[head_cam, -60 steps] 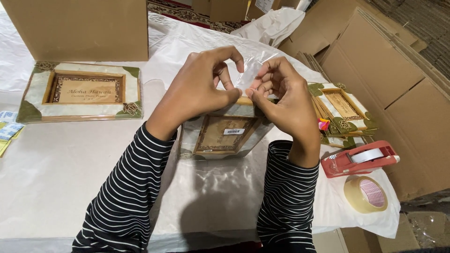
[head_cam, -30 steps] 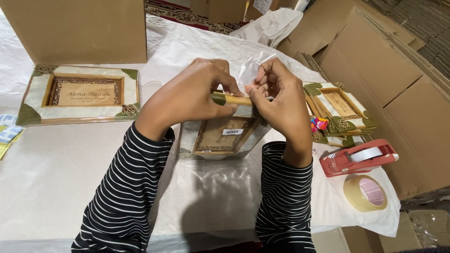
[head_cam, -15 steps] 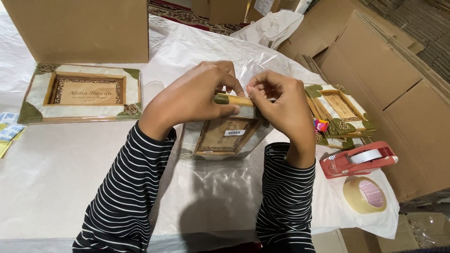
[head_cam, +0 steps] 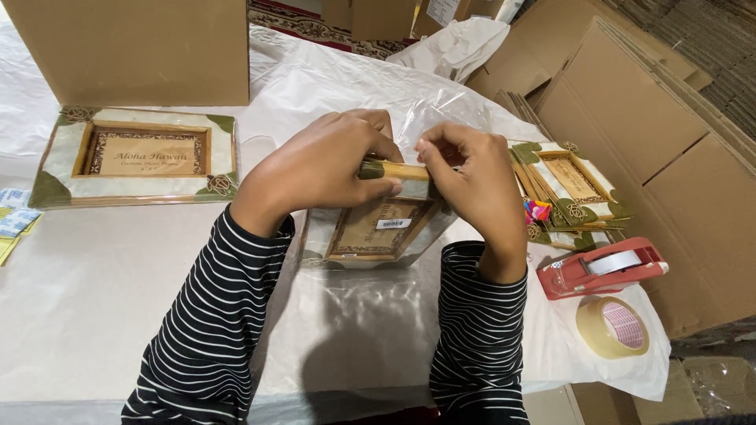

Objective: The person is cleaning the glass and frame of a picture frame using a cloth, then applying small decorative stickers to the frame.

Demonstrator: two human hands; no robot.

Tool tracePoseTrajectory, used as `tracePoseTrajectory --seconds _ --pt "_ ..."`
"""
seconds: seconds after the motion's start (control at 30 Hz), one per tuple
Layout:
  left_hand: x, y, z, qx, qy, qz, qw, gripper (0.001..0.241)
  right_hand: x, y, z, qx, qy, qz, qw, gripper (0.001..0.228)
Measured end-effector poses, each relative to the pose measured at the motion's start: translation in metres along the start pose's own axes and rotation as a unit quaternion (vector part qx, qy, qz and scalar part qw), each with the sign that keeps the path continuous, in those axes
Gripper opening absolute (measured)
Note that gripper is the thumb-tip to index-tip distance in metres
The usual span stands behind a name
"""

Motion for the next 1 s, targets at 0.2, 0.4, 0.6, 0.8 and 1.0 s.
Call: tracePoseTrajectory --seconds 0.2,0.4,0.6,0.8,1.0 --pt "0.000 -0.003 0.006 -0.049 0.010 -0.037 0.998 0.033 -0.001 0.002 0.008 0.018 0.132 0.007 0.991 0.018" --pt "0.000 -0.005 0.004 -0.026 -0.053 -0.032 0.998 0.021 -0.008 -0.002 0.013 -0.033 0.189 0.025 0.981 0.015" --pt "0.002 -0.006 0.002 -0.072 -0.040 -0.038 0.996 0.020 -0.021 -0.017 -0.019 -0.123 0.096 -0.079 0.985 0.028" --pt "-0.010 -0.010 0.001 -0.081 -0.036 -0.017 0.996 0.068 -0.002 -0.009 -0.015 -0.113 0.033 -0.122 0.986 0.037" --pt "-0.030 -0.015 -0.011 -0.108 -0.108 -0.007 0.988 0.046 0.001 -0.008 -0.008 -0.087 0.007 -0.121 0.989 0.036"
Point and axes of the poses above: each hand's wrist, its own y-axis towards the middle knuckle, its own x-axis out of the palm, z = x × y, the point moved 6 cm from there along y, towards the middle knuckle, and after that the axes turned 14 degrees about -y, right-handed, at the moved point
